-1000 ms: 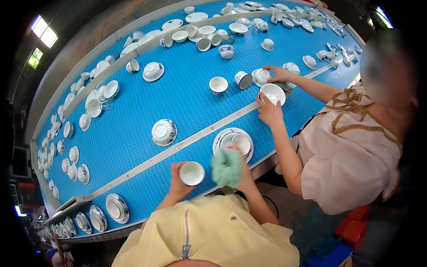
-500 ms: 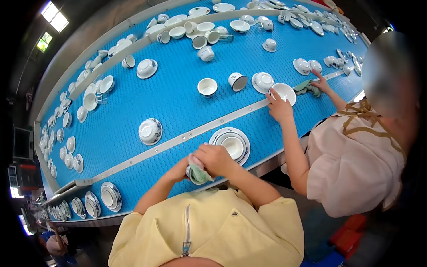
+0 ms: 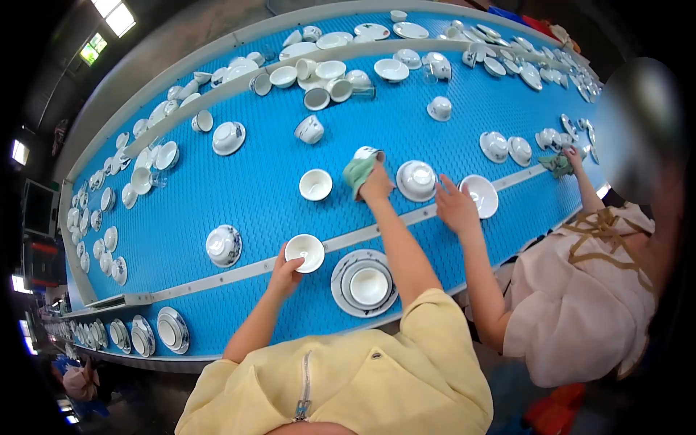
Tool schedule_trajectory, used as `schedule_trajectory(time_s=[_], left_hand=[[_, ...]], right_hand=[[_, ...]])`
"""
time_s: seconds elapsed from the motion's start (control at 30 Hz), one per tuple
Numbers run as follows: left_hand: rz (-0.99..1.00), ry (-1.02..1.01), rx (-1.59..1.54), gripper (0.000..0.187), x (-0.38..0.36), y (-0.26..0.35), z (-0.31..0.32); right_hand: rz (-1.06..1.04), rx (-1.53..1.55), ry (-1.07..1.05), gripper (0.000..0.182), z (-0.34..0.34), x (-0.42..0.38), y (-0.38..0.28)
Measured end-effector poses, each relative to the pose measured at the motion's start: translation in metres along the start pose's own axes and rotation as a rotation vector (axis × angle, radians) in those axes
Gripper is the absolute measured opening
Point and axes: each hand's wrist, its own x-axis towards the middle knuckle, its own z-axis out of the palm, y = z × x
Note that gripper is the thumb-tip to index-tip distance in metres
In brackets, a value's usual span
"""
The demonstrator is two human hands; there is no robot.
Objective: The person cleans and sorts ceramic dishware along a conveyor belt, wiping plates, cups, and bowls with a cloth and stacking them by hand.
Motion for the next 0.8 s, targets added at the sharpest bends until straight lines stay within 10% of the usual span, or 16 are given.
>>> schedule_trajectory(time_s=[0.2,0.57,0.6,0.67,0.77,0.8], left_hand=[[-0.081,0.223,-0.021,0.046,0.045,-0.008,0.053],[0.170,-0.193,1.102,0.030,0.099,-0.062,0.176],[0.167,-0.185,1.105,0.030,0.095,-0.060,0.179],[0.631,-0.133,1.086,0.027,0.091,-0.056,0.181],[0.813,0.216,1.271,0.036,0.108,-0.040,0.121],[0.934,0.399,1.378,0.040,0.116,-0.030,0.114]], right_hand=[[-0.130,-0.153,-0.551,0.011,-0.047,0.034,-0.061],[-0.065,0.429,-0.276,0.028,-0.174,0.001,-0.013],[0.237,0.584,-0.386,0.031,-0.185,0.002,0.003],[0.135,0.449,-0.481,0.035,-0.224,0.002,0.021],[0.788,1.500,-0.751,0.046,-0.220,0.001,0.082],[0.713,1.464,-0.747,0.045,-0.226,0.004,0.086]])
